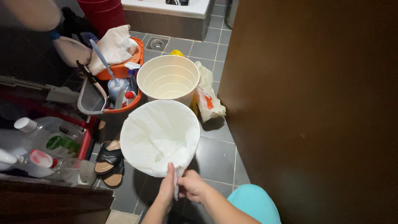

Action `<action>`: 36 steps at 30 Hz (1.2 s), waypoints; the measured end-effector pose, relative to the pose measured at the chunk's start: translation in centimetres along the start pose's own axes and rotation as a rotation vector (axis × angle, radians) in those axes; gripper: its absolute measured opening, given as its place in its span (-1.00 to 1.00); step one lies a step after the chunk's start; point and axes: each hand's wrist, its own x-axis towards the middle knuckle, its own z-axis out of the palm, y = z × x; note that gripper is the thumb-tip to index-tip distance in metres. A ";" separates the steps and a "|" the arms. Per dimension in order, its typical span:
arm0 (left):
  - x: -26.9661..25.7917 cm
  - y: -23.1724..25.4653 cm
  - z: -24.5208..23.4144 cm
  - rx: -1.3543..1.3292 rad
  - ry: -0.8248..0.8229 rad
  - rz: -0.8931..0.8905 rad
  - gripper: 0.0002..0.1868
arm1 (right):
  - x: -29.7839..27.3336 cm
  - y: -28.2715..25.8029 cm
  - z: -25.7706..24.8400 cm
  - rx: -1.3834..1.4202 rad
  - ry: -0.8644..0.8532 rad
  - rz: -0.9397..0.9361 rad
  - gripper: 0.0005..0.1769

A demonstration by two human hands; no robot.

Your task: The person lines two white buckets with plastic bags, adjusting the bags to fit inside. They then place a yellow plastic bag into a red bucket and pour liquid from a blue bottle into a white basin in the bathtub.

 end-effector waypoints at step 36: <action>4.3 5.1 -10.6 1.133 0.333 0.585 -0.54 | -4.5 -8.6 11.2 -1.699 0.063 -1.624 -0.92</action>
